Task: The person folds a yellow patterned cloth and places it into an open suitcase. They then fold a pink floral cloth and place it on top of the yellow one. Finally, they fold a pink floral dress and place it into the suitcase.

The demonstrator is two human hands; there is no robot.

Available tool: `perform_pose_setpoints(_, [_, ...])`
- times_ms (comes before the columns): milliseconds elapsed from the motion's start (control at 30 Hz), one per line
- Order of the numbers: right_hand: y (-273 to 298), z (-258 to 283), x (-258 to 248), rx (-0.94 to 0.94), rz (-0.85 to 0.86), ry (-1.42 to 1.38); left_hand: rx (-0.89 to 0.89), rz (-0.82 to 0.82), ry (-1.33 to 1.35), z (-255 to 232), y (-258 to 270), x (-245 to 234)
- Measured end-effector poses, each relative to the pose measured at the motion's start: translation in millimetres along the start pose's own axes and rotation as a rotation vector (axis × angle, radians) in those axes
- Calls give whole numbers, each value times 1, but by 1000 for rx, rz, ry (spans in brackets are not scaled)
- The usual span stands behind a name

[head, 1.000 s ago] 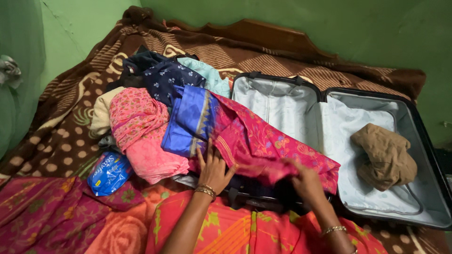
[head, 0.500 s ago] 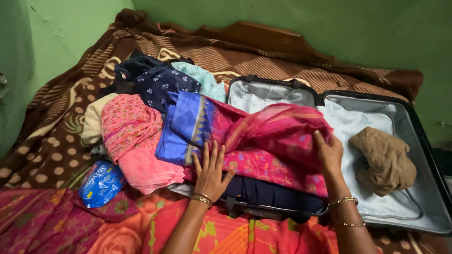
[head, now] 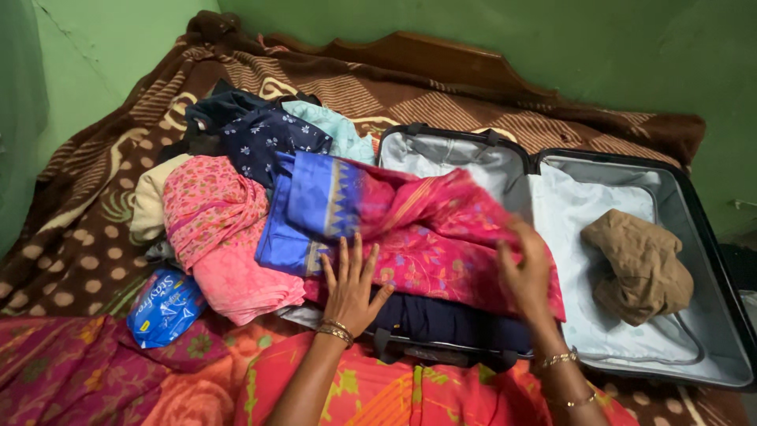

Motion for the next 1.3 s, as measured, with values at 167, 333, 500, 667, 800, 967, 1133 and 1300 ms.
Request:
perform_pose_setpoints(167, [32, 22, 21, -103, 512, 269, 11, 6, -19, 1, 1, 2])
perform_pose_setpoints(333, [39, 43, 14, -92, 645, 405, 7, 38, -22, 2, 2, 5])
perform_pose_setpoints(500, [43, 36, 0, -169, 689, 375, 11, 76, -38, 2, 2, 7])
perform_pose_setpoints(667, [53, 18, -2, -136, 616, 526, 12, 120, -51, 2, 3, 8])
perform_pose_setpoints(800, [52, 7, -9, -194, 438, 522, 25, 115, -33, 2, 4, 9])
perform_pose_setpoints(967, [33, 21, -20, -42, 332, 431, 28, 95, -28, 2, 3, 11])
perform_pose_setpoints(1133, [19, 63, -25, 6, 206, 429, -36, 116, -33, 5, 0, 6])
perform_pose_setpoints(1300, [17, 105, -35, -57, 4, 154, -167, 112, -67, 12, -6, -5])
Point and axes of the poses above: each hand's wrist, its own y-axis away from the middle knuckle, its own x-axis out of the palm, z = x × y, the point moved 3 cm from there along -y, towards the middle knuckle, and after that the axes turned 8 degrees about -x, right-handed, at the moved point
